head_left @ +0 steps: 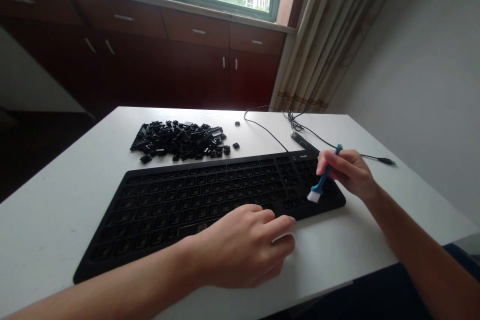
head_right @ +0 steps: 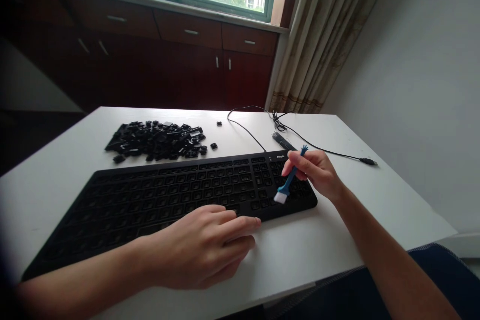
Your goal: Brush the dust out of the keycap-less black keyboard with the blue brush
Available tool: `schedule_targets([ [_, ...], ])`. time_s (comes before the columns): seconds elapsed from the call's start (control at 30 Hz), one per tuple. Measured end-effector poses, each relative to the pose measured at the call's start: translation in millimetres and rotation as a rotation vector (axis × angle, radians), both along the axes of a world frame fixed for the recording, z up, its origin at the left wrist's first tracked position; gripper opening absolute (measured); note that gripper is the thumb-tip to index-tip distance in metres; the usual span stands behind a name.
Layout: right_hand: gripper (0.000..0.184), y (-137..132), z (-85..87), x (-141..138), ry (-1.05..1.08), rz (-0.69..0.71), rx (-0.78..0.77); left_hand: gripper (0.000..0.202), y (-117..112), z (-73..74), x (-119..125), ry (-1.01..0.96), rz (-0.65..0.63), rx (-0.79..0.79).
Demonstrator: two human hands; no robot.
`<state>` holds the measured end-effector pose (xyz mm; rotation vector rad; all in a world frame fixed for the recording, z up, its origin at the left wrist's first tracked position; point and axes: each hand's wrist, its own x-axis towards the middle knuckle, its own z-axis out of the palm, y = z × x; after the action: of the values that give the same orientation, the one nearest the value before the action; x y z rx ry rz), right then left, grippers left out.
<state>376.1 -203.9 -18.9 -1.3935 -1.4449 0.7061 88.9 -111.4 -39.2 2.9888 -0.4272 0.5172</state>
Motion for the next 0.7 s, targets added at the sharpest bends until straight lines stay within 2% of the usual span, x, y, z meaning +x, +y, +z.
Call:
schedule_targets([
  [0.07,0.040,0.8,0.7,-1.3,-0.170,0.073,-0.070,0.016,-0.4,0.6,-0.4,-0.001,0.005,0.001],
  [0.1,0.035,1.2,0.5,-1.7,-0.296,0.036,-0.020,0.016,-0.6,0.8,-0.5,0.000,0.009,0.002],
  [0.17,0.022,1.6,-1.0,-0.8,-0.559,-0.176,0.217,0.016,-0.9,1.0,-0.5,-0.001,0.014,0.005],
  [0.23,0.020,1.1,-2.5,1.4,-0.718,-0.410,0.447,0.016,-0.9,0.9,-0.3,0.002,0.009,0.006],
  [0.27,0.021,0.7,-3.0,2.5,-0.740,-0.473,0.512,0.016,-0.8,0.8,-0.2,0.005,0.006,0.005],
  [0.33,0.021,0.0,-3.0,3.6,-0.707,-0.502,0.550,0.016,-0.5,0.6,-0.1,0.005,0.003,0.003],
  [0.43,0.025,-0.7,-0.7,3.2,-0.528,-0.405,0.434,0.017,-0.1,0.6,-0.6,-0.003,0.006,0.002],
  [0.5,0.033,-1.4,1.6,3.6,-0.331,-0.300,0.281,0.017,-0.1,0.7,-0.9,-0.004,0.004,0.006],
  [0.57,0.040,-2.2,3.4,4.9,-0.166,-0.134,0.087,0.016,-0.3,1.0,-1.1,-0.003,0.002,0.009],
  [0.63,0.042,-2.2,3.6,5.6,-0.140,0.034,-0.066,0.015,-0.6,1.3,-1.1,-0.007,0.005,0.009],
  [0.7,0.036,-0.4,1.8,4.6,-0.245,0.066,-0.054,0.015,-1.0,1.7,-0.9,-0.011,0.009,0.009],
])
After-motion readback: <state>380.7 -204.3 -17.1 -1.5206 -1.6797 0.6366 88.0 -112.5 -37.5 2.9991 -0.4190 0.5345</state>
